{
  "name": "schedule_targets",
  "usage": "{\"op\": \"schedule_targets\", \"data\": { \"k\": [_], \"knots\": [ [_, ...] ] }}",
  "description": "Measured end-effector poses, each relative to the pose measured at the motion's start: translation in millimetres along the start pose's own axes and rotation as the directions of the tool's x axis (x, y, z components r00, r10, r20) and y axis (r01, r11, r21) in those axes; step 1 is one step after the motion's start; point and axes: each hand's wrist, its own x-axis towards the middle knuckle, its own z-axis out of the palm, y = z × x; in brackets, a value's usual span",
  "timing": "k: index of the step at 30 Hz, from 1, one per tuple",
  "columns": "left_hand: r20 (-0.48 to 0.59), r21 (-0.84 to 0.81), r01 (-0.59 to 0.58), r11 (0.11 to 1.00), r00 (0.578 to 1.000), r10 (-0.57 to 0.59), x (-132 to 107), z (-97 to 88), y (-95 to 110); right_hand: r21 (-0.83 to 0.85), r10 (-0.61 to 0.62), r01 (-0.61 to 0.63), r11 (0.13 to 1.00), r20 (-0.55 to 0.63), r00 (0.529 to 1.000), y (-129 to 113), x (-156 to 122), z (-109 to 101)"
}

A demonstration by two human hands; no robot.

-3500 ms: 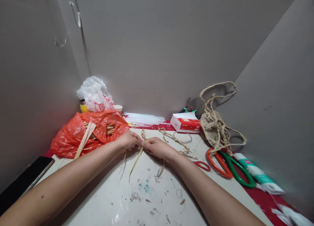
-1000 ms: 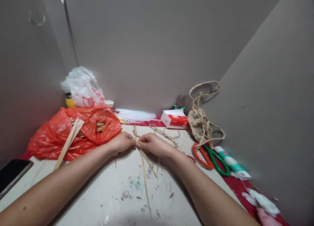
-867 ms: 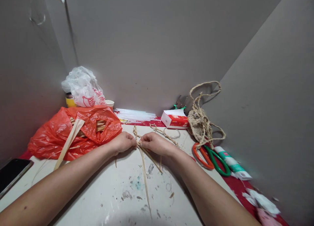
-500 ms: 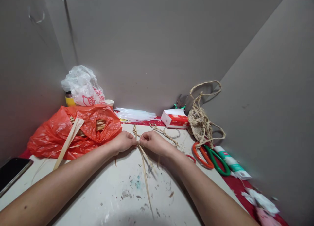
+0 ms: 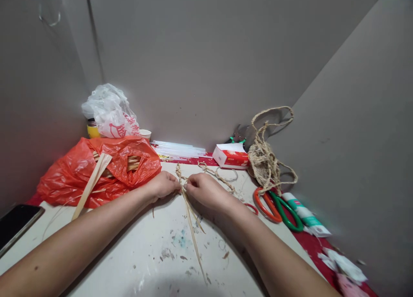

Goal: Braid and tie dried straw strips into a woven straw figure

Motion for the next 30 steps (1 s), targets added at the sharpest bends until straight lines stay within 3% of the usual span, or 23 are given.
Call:
{"op": "schedule_targets", "data": {
  "k": [4, 9, 12, 16, 18, 20, 22, 23, 25, 28, 30],
  "knots": [
    [0.027, -0.075, -0.023, 0.997, 0.999, 0.025, 0, -1.6, -2, 0.112, -0.031, 0.023, 0.993, 0.072, 0.997, -6, -1, 5],
    [0.065, -0.143, -0.014, 0.99, 0.998, 0.023, -2, -4.9, 0, -0.091, -0.004, 0.009, 0.996, 0.052, 0.999, -29, -15, 11],
    [0.083, -0.162, -0.044, 0.986, 0.995, 0.058, -3, -6.1, 0, -0.213, -0.08, 0.095, 0.972, 0.078, 0.994, -41, -27, 7],
    [0.146, -0.231, -0.052, 0.971, 0.985, 0.088, -1, -9.5, -4, -0.039, -0.225, 0.242, 0.969, 0.257, 0.94, -37, -35, -13],
    [0.169, -0.273, -0.033, 0.961, 0.982, 0.082, 0, -11.6, -5, 0.107, -0.201, 0.184, 0.977, 0.177, 0.963, -26, -29, -21],
    [0.194, -0.306, -0.002, 0.952, 0.979, 0.064, 1, -13.4, -5, 0.211, -0.099, 0.105, 0.972, -0.039, 0.994, -12, -17, -23],
    [0.22, -0.331, 0.024, 0.943, 0.974, 0.053, 0, -14.7, -4, 0.299, -0.007, 0.056, 0.953, -0.164, 0.987, -1, -4, -17],
    [0.231, -0.341, 0.029, 0.94, 0.971, 0.054, -1, -15.1, -3, 0.353, 0.019, 0.036, 0.935, -0.151, 0.988, 1, 0, -13],
    [0.242, -0.359, 0.024, 0.933, 0.968, 0.068, -2, -15.9, -1, 0.507, 0.046, -0.036, 0.861, -0.007, 0.999, 1, 5, -3],
    [0.247, -0.355, 0.017, 0.935, 0.966, 0.076, -3, -17.5, 0, 0.753, 0.007, -0.218, 0.621, 0.272, 0.962, -4, 5, 6],
    [0.25, -0.339, 0.02, 0.94, 0.966, 0.069, -3, -18.6, -1, 0.815, -0.019, -0.306, 0.492, 0.361, 0.932, -6, 5, 6]
  ]
}}
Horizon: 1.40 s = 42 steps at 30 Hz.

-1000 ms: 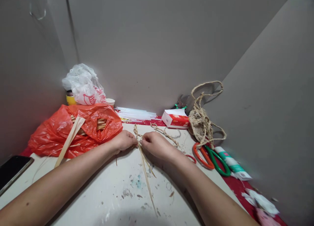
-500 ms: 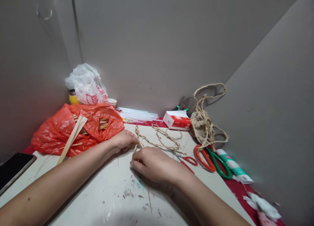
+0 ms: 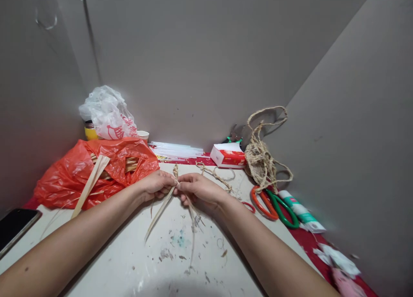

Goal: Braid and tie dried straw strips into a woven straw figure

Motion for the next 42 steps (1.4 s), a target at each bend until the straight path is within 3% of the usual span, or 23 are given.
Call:
{"op": "schedule_targets", "data": {
  "k": [6, 11, 15, 18, 24, 28, 33, 37, 42],
  "knots": [
    [-0.011, 0.069, -0.02, 0.997, 1.0, 0.021, 2, -0.5, -1, -0.15, 0.052, -0.061, 0.987, -0.062, 0.997, -2, 4, -10],
    [-0.022, 0.281, -0.093, 0.955, 0.994, 0.103, 2, 1.0, -4, -0.241, 0.089, -0.094, 0.966, -0.03, 0.996, 3, 8, -14],
    [-0.067, 0.488, -0.183, 0.853, 0.967, 0.246, 5, 0.3, -9, -0.278, 0.093, -0.093, 0.956, -0.015, 0.996, 7, 10, -16],
    [-0.039, 0.621, -0.227, 0.75, 0.947, 0.318, 4, -0.4, -9, -0.231, 0.09, -0.096, 0.968, -0.037, 0.995, 7, 10, -14],
    [-0.037, 0.756, -0.148, 0.637, 0.963, 0.268, -5, -1.5, 5, -0.216, 0.069, -0.1, 0.971, -0.146, 0.987, 9, 13, -4],
    [-0.104, 0.871, -0.053, 0.488, 0.951, 0.29, -10, 8.0, 9, -0.237, 0.034, -0.078, 0.968, -0.185, 0.982, 12, 15, -2],
    [-0.121, 0.97, 0.032, 0.241, 0.923, 0.366, -24, 37.1, 0, -0.141, 0.081, -0.1, 0.985, -0.136, 0.987, 9, 11, -2],
    [-0.132, 0.991, 0.125, 0.042, 0.937, 0.325, -28, 52.6, -6, -0.084, 0.14, -0.148, 0.985, -0.094, 0.986, 3, 6, -1],
    [-0.103, 0.988, 0.131, -0.085, 0.956, 0.275, -31, 62.8, -12, -0.045, 0.135, -0.137, 0.989, -0.058, 0.989, 3, 5, -2]
  ]
}}
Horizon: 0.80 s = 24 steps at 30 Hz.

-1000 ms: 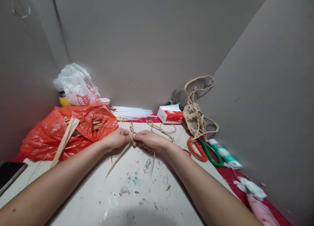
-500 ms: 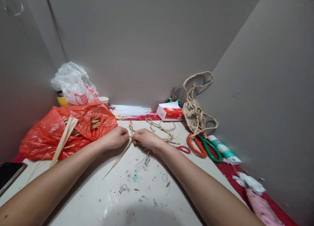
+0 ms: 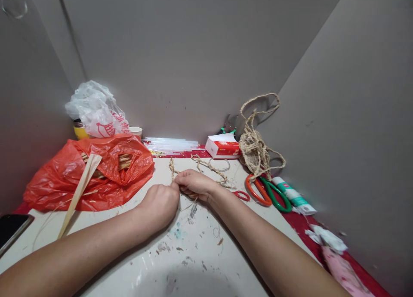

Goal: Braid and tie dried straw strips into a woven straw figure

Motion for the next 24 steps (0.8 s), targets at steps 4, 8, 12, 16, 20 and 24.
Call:
{"op": "schedule_targets", "data": {
  "k": [4, 8, 12, 16, 20, 24],
  "knots": [
    [0.093, -0.092, -0.18, 0.979, 0.978, 0.189, -17, -13.1, 9, 0.044, 0.003, -0.007, 0.999, 0.091, 0.996, 3, 2, -8],
    [-0.038, -0.509, -0.159, 0.846, 0.986, 0.163, -14, -25.3, -5, 0.111, -0.035, 0.018, 0.994, 0.15, 0.988, 8, 5, -19],
    [-0.231, -0.832, -0.044, 0.552, 0.934, -0.273, 18, -9.9, -34, 0.161, -0.041, 0.008, 0.987, 0.2, 0.979, 10, 7, -25],
    [0.186, -0.981, 0.188, 0.048, 0.982, -0.036, 34, 8.8, -38, 0.153, -0.043, 0.011, 0.988, 0.213, 0.976, 9, 7, -25],
    [0.24, -0.968, 0.24, 0.078, 0.971, -0.002, 32, 11.3, -34, 0.104, -0.042, 0.022, 0.994, 0.193, 0.98, 9, 7, -25],
    [0.097, -0.92, 0.123, 0.372, 0.991, -0.089, 33, 13.1, -38, -0.1, -0.075, 0.092, 0.991, 0.162, 0.984, 12, 9, -25]
  ]
}}
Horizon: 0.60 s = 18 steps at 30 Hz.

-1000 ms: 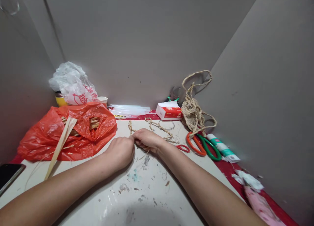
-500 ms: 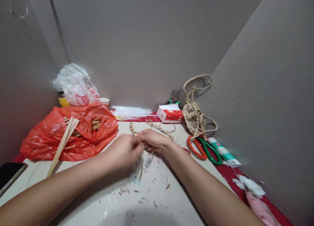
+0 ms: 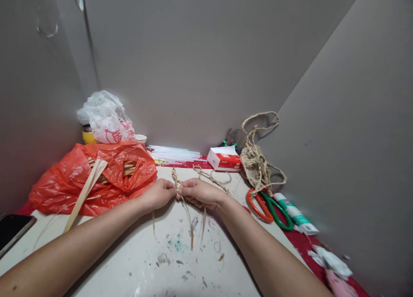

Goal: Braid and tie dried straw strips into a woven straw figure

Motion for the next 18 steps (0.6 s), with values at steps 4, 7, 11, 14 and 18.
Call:
{"op": "schedule_targets", "data": {
  "k": [4, 7, 11, 14, 18],
  "knots": [
    [-0.024, 0.181, -0.073, 0.981, 0.997, 0.079, 2, -1.9, -2, -0.349, -0.088, 0.035, 0.936, -0.136, 0.987, 3, 1, 3],
    [-0.036, 0.222, -0.066, 0.973, 0.996, 0.076, 2, -1.7, -1, -0.552, -0.19, 0.06, 0.832, -0.181, 0.965, 2, 0, 7],
    [-0.027, 0.185, -0.08, 0.979, 0.996, 0.087, 4, -1.1, -1, -0.731, -0.286, 0.044, 0.681, -0.21, 0.935, -3, -3, 14],
    [-0.025, 0.125, -0.074, 0.989, 0.997, 0.078, 5, -0.5, -3, -0.828, -0.33, -0.003, 0.56, -0.227, 0.916, -8, -8, 18],
    [-0.033, 0.096, -0.075, 0.993, 0.996, 0.078, 7, 0.6, -5, -0.856, -0.296, -0.035, 0.516, -0.217, 0.93, -14, -16, 19]
  ]
}}
